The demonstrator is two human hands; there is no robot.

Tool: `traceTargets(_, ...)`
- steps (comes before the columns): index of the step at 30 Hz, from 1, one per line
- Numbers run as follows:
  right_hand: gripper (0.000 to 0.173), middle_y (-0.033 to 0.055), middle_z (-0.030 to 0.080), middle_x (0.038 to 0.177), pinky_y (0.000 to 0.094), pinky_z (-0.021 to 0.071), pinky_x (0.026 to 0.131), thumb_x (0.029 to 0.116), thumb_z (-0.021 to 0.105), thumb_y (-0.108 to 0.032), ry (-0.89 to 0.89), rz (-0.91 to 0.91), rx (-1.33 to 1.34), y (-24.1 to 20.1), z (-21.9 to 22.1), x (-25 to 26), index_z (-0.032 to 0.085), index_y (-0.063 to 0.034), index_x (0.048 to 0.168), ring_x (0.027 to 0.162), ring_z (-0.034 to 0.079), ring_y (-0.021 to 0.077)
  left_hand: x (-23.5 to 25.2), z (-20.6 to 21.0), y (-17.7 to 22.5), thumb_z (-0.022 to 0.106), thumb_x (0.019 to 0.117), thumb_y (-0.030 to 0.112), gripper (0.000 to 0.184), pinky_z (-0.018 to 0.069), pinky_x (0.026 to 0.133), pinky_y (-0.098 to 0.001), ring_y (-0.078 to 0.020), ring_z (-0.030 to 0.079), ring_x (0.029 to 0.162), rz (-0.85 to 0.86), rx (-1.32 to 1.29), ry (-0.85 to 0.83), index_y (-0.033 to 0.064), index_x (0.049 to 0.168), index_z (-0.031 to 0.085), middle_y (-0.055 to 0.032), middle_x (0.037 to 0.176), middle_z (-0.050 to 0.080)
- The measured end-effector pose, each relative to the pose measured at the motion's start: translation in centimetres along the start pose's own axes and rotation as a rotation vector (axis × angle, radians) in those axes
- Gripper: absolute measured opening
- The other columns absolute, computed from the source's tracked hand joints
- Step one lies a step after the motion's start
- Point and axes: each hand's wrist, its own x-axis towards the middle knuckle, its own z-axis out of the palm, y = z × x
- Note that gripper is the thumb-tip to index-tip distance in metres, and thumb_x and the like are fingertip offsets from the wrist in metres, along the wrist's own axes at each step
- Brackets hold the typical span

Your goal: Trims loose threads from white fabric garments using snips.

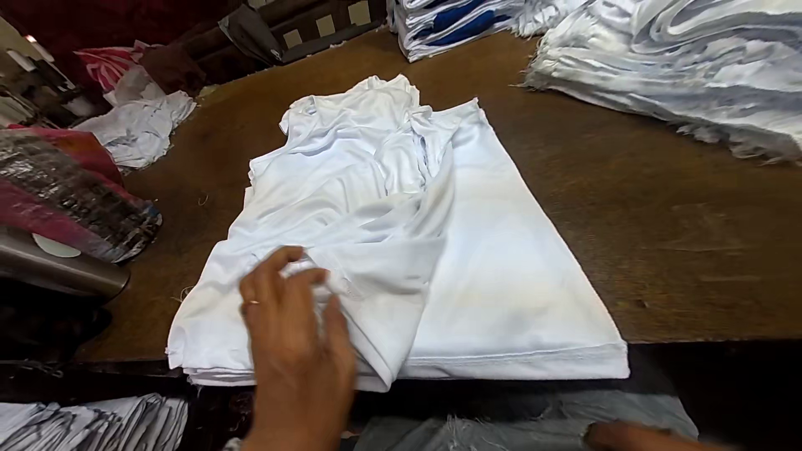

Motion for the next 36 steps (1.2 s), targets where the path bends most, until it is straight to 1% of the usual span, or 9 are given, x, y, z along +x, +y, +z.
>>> traceTargets(2, 0.027, 0.0285, 0.068, 0.089, 0.0530, 0.0548, 0.068, 0.0953, 0.067, -0.017, 0.247, -0.048, -0.025, 0.5, -0.7, 0.1, 0.064, 0.0090, 0.102, 0.076, 0.067, 0.0398, -2.3, 1.8, 3.3, 0.068, 0.0941, 0.023, 0.020, 0.0511, 0.100, -0.0417, -0.0283, 0.056, 0.124, 0.062, -0.214, -0.055, 0.0043, 0.102, 0.069, -0.0175, 0.132, 0.058)
traceTargets(4, 0.031, 0.0302, 0.067, 0.092, 0.0493, 0.0546, 0.070, 0.0946, 0.071, -0.017, 0.370, -0.042, -0.108, 0.5, -1.5, 1.2, 0.063, 0.0101, 0.108, 0.077, 0.065, 0.0384, -4.2, 4.7, 6.6, 0.074, 0.0900, 0.025, 0.020, 0.0528, 0.097, -0.0423, -0.0283, 0.060, 0.118, 0.138, -0.387, -0.190, 0.0081, 0.101, 0.074, -0.0150, 0.124, 0.065)
traceTargets(7, 0.026, 0.0273, 0.069, 0.095, 0.0464, 0.0556, 0.071, 0.0937, 0.064, -0.008, 0.380, -0.045, -0.209, 1.1, -2.3, 3.4, 0.066, 0.0090, 0.114, 0.080, 0.068, 0.0355, -5.5, 9.0, 9.4, 0.076, 0.0854, 0.027, 0.027, 0.0474, 0.099, -0.0514, -0.0318, 0.059, 0.122, 0.248, -0.376, -0.271, 0.0147, 0.109, 0.075, -0.0122, 0.126, 0.066)
traceTargets(10, 0.021, 0.0247, 0.068, 0.090, 0.0457, 0.0542, 0.067, 0.0963, 0.055, -0.007, 0.342, -0.098, -0.212, 2.2, -2.5, 4.2, 0.066, 0.0071, 0.107, 0.076, 0.067, 0.0337, -5.0, 11.4, 9.5, 0.070, 0.0870, 0.016, 0.015, 0.0460, 0.096, -0.0482, -0.0264, 0.061, 0.116, 0.306, -0.358, -0.161, 0.0186, 0.101, 0.074, -0.0070, 0.120, 0.068)
traceTargets(17, 0.022, 0.0285, 0.067, 0.088, 0.0539, 0.0534, 0.062, 0.1021, 0.051, -0.011, 0.162, -0.090, -0.116, 0.4, -0.9, 3.2, 0.063, 0.0069, 0.103, 0.075, 0.068, 0.0417, -4.6, 9.2, 7.2, 0.064, 0.0917, 0.011, 0.010, 0.0464, 0.091, -0.0451, -0.0215, 0.064, 0.102, 0.377, -0.428, -0.297, 0.0165, 0.093, 0.073, -0.0032, 0.103, 0.069)
traceTargets(24, 0.030, 0.0266, 0.067, 0.086, 0.0387, 0.0520, 0.063, 0.0927, 0.074, -0.018, 0.277, -0.049, 0.103, 0.2, -0.3, 2.5, 0.063, 0.0092, 0.102, 0.070, 0.063, 0.0282, -6.4, 8.4, 7.7, 0.068, 0.0945, 0.032, 0.015, 0.0414, 0.093, -0.0454, -0.0199, 0.062, 0.096, 0.346, -0.389, -0.273, 0.0206, 0.100, 0.077, -0.0025, 0.096, 0.068)
traceTargets(30, 0.021, 0.0229, 0.067, 0.085, 0.0317, 0.0486, 0.060, 0.0960, 0.064, -0.013, 0.363, -0.053, 0.064, -0.8, -1.7, 2.9, 0.065, 0.0071, 0.104, 0.070, 0.061, 0.0217, -5.7, 8.0, 8.2, 0.066, 0.0957, 0.020, 0.015, 0.0429, 0.076, -0.0371, -0.0184, 0.058, 0.079, 0.298, -0.527, -0.208, 0.0131, 0.091, 0.078, -0.0036, 0.080, 0.062)
traceTargets(33, 0.029, 0.0168, 0.066, 0.085, 0.0275, 0.0484, 0.059, 0.0946, 0.071, -0.021, 0.446, -0.006, 0.093, -1.6, -1.5, 3.6, 0.063, 0.0039, 0.108, 0.069, 0.059, 0.0148, -5.3, 6.2, 8.6, 0.064, 0.0977, 0.015, 0.017, 0.0446, 0.062, -0.0315, -0.0135, 0.058, 0.064, 0.196, -0.673, -0.224, 0.0057, 0.092, 0.077, -0.0031, 0.070, 0.065)
traceTargets(36, 0.031, 0.0160, 0.069, 0.085, 0.0327, 0.0524, 0.060, 0.0920, 0.073, -0.025, 0.518, 0.020, -0.020, -2.3, 0.0, 4.8, 0.066, 0.0013, 0.106, 0.070, 0.063, 0.0180, -5.1, 4.4, 8.8, 0.057, 0.1023, 0.008, 0.016, 0.0535, 0.054, -0.0240, -0.0082, 0.063, 0.058, 0.007, -0.826, -0.205, -0.0027, 0.098, 0.068, -0.0052, 0.071, 0.069)
